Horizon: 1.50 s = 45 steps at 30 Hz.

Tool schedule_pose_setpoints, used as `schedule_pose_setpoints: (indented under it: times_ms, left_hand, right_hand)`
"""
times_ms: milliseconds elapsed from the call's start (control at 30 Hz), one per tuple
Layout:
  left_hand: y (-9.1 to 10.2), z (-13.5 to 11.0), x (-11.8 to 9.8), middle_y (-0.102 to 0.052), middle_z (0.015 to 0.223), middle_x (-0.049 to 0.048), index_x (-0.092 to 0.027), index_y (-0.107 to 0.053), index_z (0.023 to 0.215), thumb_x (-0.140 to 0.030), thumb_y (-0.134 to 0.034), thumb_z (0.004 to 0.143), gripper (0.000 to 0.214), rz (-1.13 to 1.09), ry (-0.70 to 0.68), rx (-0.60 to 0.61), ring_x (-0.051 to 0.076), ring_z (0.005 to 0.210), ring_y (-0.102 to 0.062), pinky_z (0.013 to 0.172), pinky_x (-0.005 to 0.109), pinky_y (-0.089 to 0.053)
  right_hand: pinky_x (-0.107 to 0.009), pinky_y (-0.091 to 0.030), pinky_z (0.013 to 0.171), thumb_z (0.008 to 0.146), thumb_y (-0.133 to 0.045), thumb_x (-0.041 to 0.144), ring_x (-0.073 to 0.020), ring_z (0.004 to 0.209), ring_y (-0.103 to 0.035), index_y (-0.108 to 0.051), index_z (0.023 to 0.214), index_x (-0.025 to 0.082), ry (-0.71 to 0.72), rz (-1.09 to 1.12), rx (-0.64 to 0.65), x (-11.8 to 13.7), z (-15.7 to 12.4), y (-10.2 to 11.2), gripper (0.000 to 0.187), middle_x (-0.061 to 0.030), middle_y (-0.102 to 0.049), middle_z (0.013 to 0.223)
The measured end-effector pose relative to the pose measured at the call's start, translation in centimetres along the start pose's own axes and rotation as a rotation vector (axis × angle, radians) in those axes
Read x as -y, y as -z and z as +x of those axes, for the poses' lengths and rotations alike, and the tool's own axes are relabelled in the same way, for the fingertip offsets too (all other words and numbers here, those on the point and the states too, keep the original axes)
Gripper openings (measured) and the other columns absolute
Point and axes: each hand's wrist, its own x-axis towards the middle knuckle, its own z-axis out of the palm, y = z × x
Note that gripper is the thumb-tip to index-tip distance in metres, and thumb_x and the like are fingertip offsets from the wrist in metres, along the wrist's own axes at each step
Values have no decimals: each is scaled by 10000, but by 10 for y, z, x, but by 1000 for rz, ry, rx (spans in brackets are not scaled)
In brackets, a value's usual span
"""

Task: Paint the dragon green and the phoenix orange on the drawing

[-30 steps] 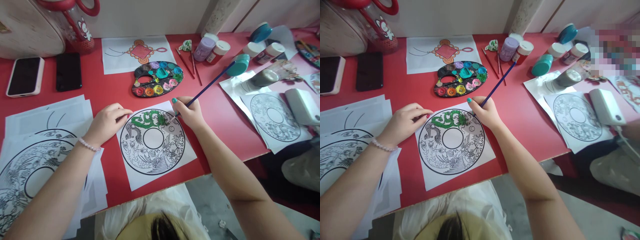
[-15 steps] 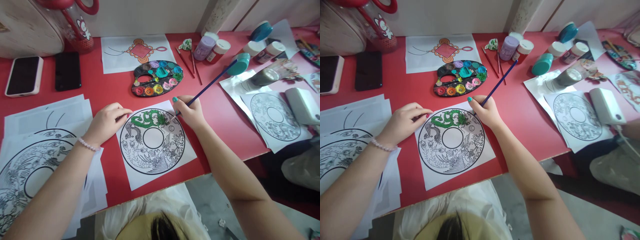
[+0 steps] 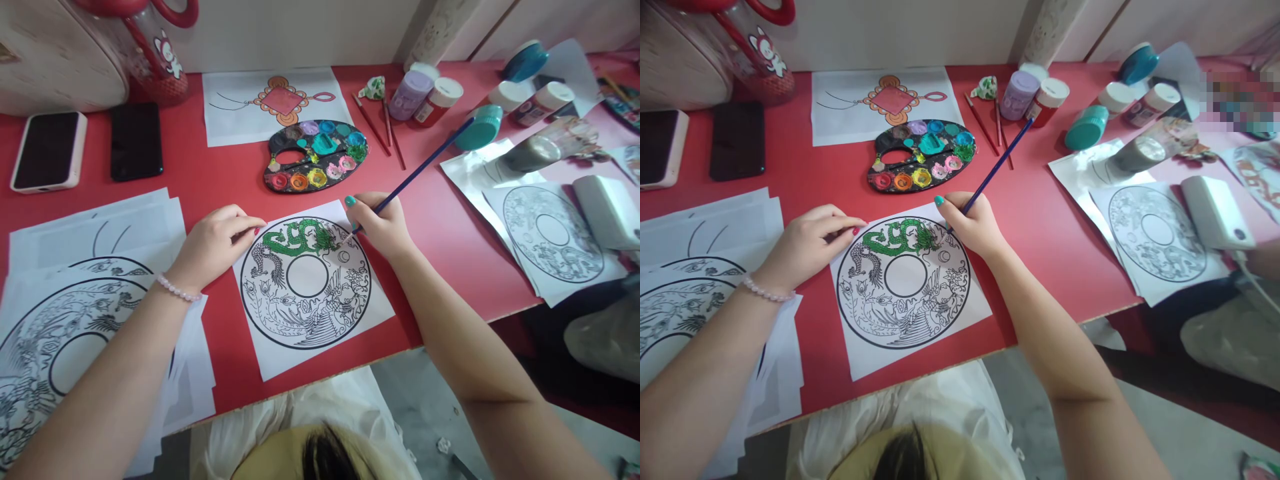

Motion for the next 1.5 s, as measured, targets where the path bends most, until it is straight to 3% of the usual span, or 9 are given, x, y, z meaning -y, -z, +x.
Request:
schedule_pose_setpoints:
  times_ms: [800,1100,1500]
  left_hand:
    - [1,-1,0,-599,846,22,-186,-696,1010,-241,-484,906,242,-6,2,7,135,758,-567,678,256,-436]
    - [1,-1,1,-600,847,23,-197,-695,1009,-250,-473,908,250,-7,3,5,138,756,-564,684,261,-439]
    - [2,-1,0,-608,864,19,-225,-688,1000,-265,-461,910,247,3,18,17,144,781,-572,709,267,-448]
  right_hand:
    - [-240,-216,439,867,-527,406,-56,460,-287,-307,497,196,14,13,-18,2,0,-3,478,51,-285,494]
    - [-251,-209,441,856,-528,508,-58,460,-264,-310,506,198,27,44,33,4,0,-5,516,58,-257,504]
    - [-246,-212,441,852,-529,515,-63,468,-252,-310,496,198,8,13,41,5,-1,-4,525,52,-257,499]
